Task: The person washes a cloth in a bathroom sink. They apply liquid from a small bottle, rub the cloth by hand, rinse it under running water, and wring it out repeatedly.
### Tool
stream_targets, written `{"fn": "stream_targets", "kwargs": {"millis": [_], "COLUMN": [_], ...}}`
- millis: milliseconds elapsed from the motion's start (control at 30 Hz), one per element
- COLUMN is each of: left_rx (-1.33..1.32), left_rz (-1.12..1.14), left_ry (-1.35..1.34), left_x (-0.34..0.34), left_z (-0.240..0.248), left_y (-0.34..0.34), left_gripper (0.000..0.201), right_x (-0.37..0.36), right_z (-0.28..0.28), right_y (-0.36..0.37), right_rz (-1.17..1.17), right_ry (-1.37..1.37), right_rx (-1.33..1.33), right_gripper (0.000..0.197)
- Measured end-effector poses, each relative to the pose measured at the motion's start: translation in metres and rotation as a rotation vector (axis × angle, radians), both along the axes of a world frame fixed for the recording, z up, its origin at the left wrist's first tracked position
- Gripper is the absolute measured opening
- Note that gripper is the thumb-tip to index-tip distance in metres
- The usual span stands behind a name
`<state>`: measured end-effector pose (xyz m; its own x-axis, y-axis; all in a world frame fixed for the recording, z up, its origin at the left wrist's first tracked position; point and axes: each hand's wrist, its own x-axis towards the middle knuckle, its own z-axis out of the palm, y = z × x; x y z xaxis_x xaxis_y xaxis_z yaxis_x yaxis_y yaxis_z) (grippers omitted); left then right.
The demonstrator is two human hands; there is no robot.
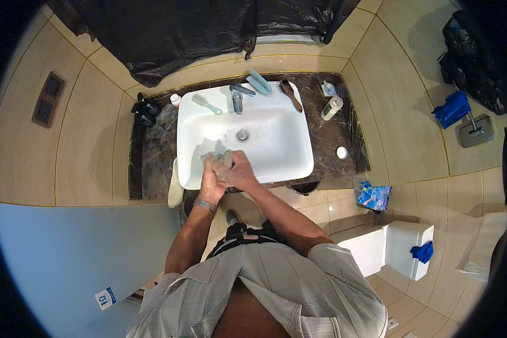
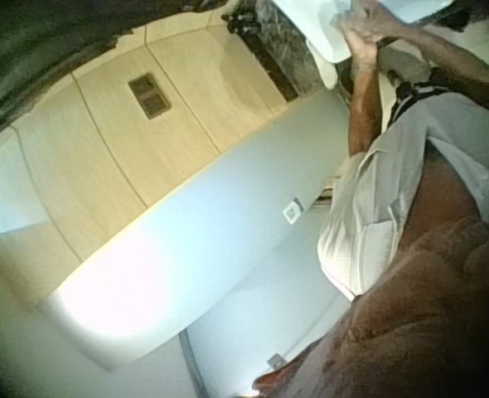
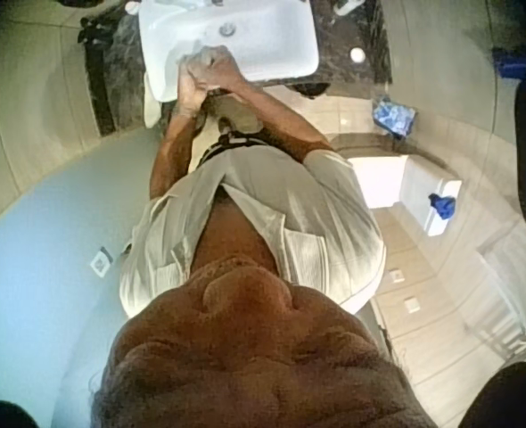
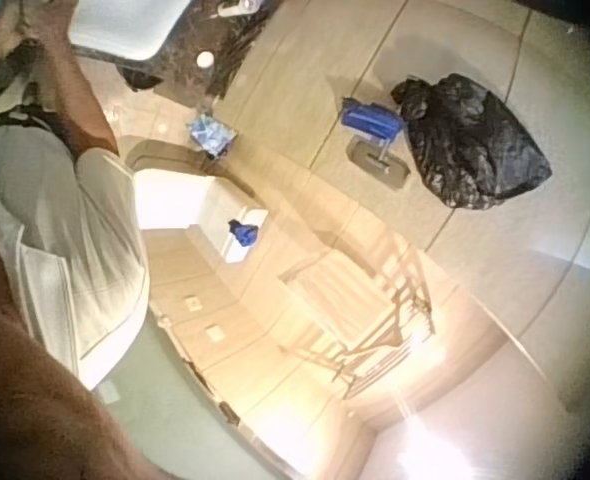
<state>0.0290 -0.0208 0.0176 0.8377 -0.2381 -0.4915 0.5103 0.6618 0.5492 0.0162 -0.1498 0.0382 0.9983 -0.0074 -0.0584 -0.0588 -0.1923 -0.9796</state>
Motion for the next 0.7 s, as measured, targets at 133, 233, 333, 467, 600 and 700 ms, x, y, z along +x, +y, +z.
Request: {"fn": "stream_targets", "kwargs": {"millis": [133, 233, 333, 467, 600, 700], "left_rx": [-0.6, -0.587, -0.386, 0.038, 0.352, 1.044], "left_rz": [-0.187, -0.02, 0.046, 0.093, 0.071, -0.264], "left_ry": [-0.038, -0.069, -0.007, 0.057, -0.277, -1.044], "left_x": [0.011, 0.002, 0.009, 0.019, 0.013, 0.011], "left_z": [-0.055, -0.082, -0.088, -0.035, -0.054, -0.069], "left_y": [0.042, 0.045, 0.036, 0.005, 0.03, 0.054], "left_gripper": [0.042, 0.039, 0.037, 0.042, 0.031, 0.029], "right_x": [-0.028, -0.027, 0.011, 0.041, 0.006, -0.011], "right_z": [0.024, 0.031, 0.017, -0.055, 0.003, 0.018], "right_y": [0.035, 0.046, 0.038, 0.022, 0.043, 0.056], "right_rz": [0.048, 0.095, -0.073, -0.164, -0.159, -0.146], "right_ry": [-0.494, -0.466, -0.286, -0.256, -0.254, -0.661], "right_rx": [-0.175, -0.188, -0.298, -0.418, -0.229, -0.344], "right_gripper": [0.04, 0.039, 0.029, 0.025, 0.027, 0.031]}}
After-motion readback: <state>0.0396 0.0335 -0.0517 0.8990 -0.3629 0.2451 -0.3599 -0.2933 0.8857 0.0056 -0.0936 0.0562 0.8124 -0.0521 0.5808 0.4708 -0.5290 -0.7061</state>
